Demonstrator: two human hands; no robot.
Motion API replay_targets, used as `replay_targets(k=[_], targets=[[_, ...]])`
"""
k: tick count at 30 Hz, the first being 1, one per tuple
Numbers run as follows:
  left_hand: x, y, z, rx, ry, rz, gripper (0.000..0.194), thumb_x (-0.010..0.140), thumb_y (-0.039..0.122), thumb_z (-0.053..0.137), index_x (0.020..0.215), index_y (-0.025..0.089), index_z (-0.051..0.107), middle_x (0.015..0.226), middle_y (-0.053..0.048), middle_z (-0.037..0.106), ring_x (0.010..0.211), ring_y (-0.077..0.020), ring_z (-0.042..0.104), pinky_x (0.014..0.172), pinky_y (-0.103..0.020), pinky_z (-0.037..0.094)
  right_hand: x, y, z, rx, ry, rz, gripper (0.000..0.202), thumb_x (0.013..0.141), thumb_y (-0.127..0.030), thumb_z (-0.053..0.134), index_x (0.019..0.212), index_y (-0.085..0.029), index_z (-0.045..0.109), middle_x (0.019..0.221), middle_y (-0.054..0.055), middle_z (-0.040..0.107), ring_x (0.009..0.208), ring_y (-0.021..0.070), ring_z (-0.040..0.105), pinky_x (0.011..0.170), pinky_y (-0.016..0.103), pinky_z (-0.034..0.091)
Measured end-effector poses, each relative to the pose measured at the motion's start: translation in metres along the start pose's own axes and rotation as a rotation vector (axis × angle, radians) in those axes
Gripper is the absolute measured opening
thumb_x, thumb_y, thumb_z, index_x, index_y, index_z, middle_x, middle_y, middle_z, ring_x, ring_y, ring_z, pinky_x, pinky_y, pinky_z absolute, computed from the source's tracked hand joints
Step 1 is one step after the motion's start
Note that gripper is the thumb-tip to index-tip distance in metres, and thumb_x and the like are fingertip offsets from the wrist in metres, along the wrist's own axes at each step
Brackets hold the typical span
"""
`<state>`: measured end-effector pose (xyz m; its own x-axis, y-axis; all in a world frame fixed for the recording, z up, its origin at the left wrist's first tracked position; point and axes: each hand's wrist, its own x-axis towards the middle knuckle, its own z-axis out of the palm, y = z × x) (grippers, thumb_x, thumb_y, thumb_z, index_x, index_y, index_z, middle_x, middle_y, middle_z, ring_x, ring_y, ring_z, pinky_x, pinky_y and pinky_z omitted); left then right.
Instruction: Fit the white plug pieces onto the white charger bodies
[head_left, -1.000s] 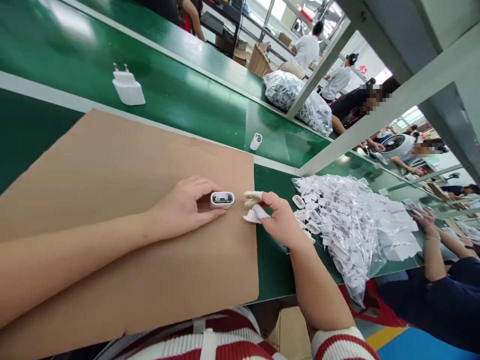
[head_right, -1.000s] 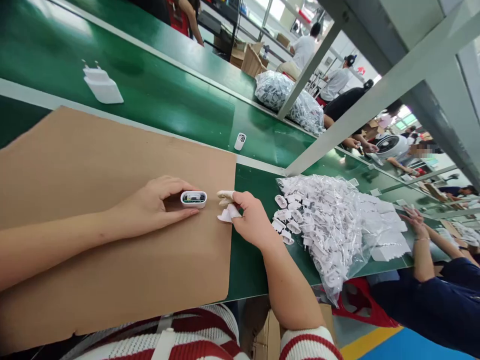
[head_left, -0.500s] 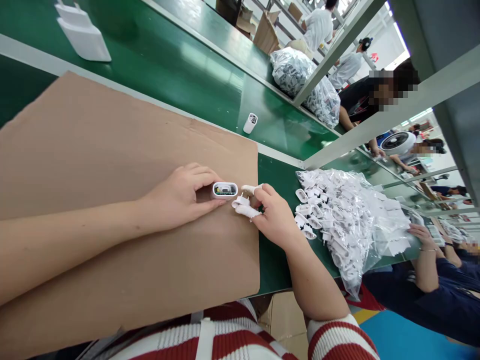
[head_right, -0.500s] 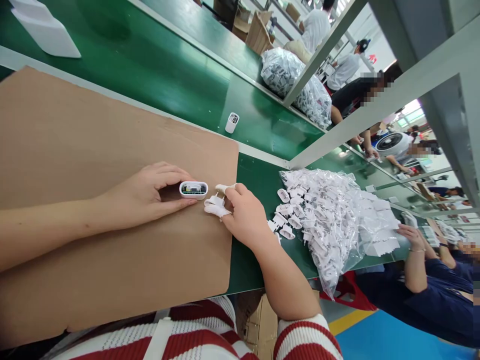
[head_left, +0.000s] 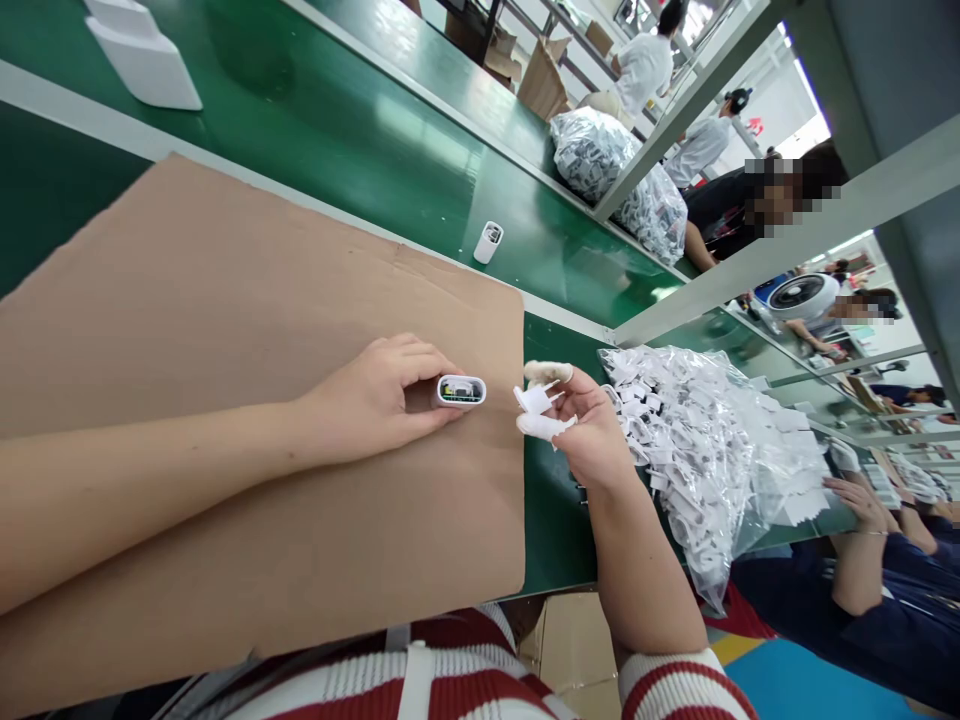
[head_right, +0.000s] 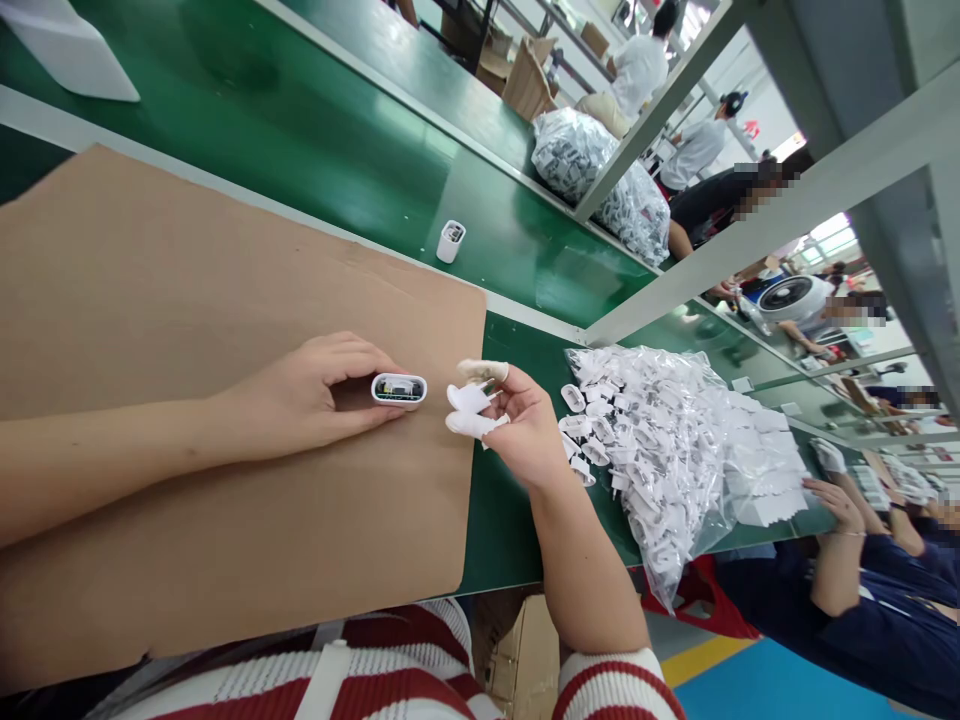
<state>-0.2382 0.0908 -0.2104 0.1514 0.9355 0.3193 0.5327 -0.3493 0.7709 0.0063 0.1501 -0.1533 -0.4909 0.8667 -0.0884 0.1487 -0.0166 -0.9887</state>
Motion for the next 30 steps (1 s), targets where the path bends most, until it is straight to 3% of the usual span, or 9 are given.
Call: replay_targets(k=[4,9,13,16,19,25,30], targets=[[0.0,0.001,-0.001,-0.04,-0.022,0.025,0.028,0.092,0.05,0.066,0.102,0.025,0.077,0.101,-0.004,0.078,0.096,-0.0259,0.066,0.088,-0.037,0.051,0.0,0.001,0.007,0.058,-0.048,-0.006,0.032,0.067,-0.036,0.093,0.091,-0.027,0.074,0.093,0.001,0.072,0.086,0.0196,0.069,0.087,0.042,0.061],[0.001,0.002,-0.002,-0.093,-0.065,0.051,0.03,0.093,0.049,0.068,0.11,0.027,0.077,0.108,-0.003,0.077,0.101,-0.0258,0.066,0.091,-0.037,0.052,0.001,0.004,0.017,-0.14,0.034,-0.249,0.015,0.08,-0.035,0.082,0.084,-0.025,0.071,0.099,0.004,0.068,0.096,0.0215,0.07,0.09,0.04,0.061],[0.001,0.003,-0.002,-0.136,-0.102,0.013,0.038,0.089,0.054,0.069,0.114,0.027,0.077,0.109,-0.004,0.076,0.103,-0.0266,0.067,0.093,-0.037,0.053,-0.005,0.002,0.022,-0.392,0.197,-0.391,0.04,0.083,-0.033,0.082,0.119,-0.027,0.064,0.116,0.006,0.07,0.092,0.0178,0.07,0.086,0.035,0.061],[0.002,0.004,-0.004,-0.146,-0.129,-0.068,0.042,0.084,0.059,0.071,0.108,0.024,0.077,0.104,-0.005,0.075,0.1,-0.0264,0.066,0.086,-0.036,0.054,-0.011,0.001,0.026,-0.625,0.126,-0.5,0.029,0.087,-0.029,0.081,0.113,-0.026,0.068,0.106,0.004,0.075,0.086,0.0165,0.07,0.081,0.032,0.059],[0.003,0.004,-0.004,-0.146,-0.149,-0.063,0.036,0.086,0.056,0.067,0.095,0.023,0.078,0.096,-0.004,0.073,0.096,-0.0247,0.064,0.081,-0.033,0.052,-0.011,0.003,0.032,-0.861,0.049,-0.652,0.017,0.094,-0.026,0.075,0.111,-0.025,0.073,0.096,0.004,0.077,0.087,0.018,0.07,0.079,0.032,0.058],[0.003,0.001,-0.003,-0.14,-0.154,-0.056,0.033,0.087,0.054,0.067,0.094,0.023,0.079,0.096,-0.004,0.072,0.095,-0.0235,0.063,0.083,-0.033,0.05,-0.005,0.008,0.039,-0.881,0.101,-0.761,0.024,0.099,-0.018,0.066,0.121,-0.025,0.071,0.103,0.005,0.077,0.094,0.0187,0.073,0.082,0.031,0.06],[0.003,-0.001,-0.003,-0.141,-0.155,-0.044,0.034,0.087,0.053,0.066,0.085,0.021,0.077,0.097,-0.005,0.072,0.096,-0.024,0.063,0.084,-0.034,0.05,-0.004,0.012,0.042,-0.989,0.044,-0.797,0.022,0.097,-0.012,0.062,0.116,-0.022,0.07,0.098,0.007,0.075,0.096,0.0214,0.069,0.083,0.033,0.058]])
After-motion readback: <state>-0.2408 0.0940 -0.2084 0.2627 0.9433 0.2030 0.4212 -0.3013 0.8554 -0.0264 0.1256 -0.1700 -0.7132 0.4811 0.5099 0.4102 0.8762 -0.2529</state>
